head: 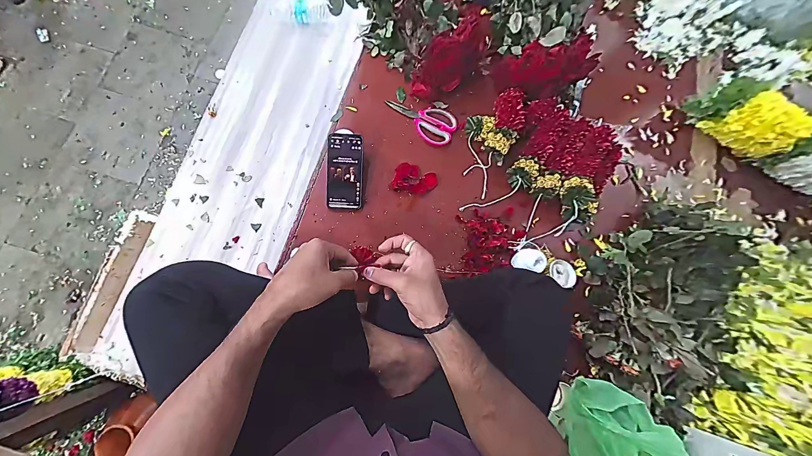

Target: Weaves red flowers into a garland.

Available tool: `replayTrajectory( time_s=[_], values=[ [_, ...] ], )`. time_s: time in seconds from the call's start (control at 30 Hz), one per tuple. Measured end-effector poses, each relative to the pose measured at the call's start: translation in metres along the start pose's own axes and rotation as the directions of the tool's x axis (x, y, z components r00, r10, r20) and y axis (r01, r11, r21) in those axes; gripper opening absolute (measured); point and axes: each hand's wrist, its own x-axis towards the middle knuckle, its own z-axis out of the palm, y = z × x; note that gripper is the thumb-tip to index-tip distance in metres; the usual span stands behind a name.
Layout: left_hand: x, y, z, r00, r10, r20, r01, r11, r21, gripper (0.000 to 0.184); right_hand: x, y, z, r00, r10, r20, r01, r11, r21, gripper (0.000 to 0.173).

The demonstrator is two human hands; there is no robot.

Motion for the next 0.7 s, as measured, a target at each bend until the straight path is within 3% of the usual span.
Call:
replayTrajectory(
  time_s=[0.27,0.4,0.5,0.57,0.6,0.7],
  values=[
    [0.003,-0.004,0.005,0.999,0.039,-0.029,-0.04,0.999,-0.019,0.016,0.007,0.008,-0.005,1.0,0.007,0.009,-0.005,0.981,-0.192,0.071],
    [0.001,-0.004,0.0,0.999,0.004,-0.036,-0.005,1.0,-0.017,0.017,0.01,0.004,-0.022,0.993,-0.003,0.121,0.035,0.964,-0.263,0.1],
    [-0.001,-0.003,-0.006,0.996,-0.08,-0.036,0.078,0.996,-0.037,0.016,0.014,0.0,-0.033,0.973,-0.079,0.218,0.16,0.911,-0.38,0.105],
    [-0.001,0.0,-0.01,0.992,-0.122,-0.033,0.12,0.991,-0.054,0.016,0.019,0.004,-0.035,0.941,-0.097,0.326,0.234,0.88,-0.413,0.096],
    [-0.001,0.0,-0.013,0.99,-0.136,-0.034,0.134,0.989,-0.055,0.016,0.021,0.008,-0.035,0.931,-0.093,0.352,0.243,0.879,-0.411,0.082],
    [-0.002,0.005,-0.023,0.984,-0.168,-0.061,0.165,0.985,-0.06,0.021,0.024,0.009,-0.034,0.942,-0.164,0.293,0.279,0.869,-0.409,0.02]
  ],
)
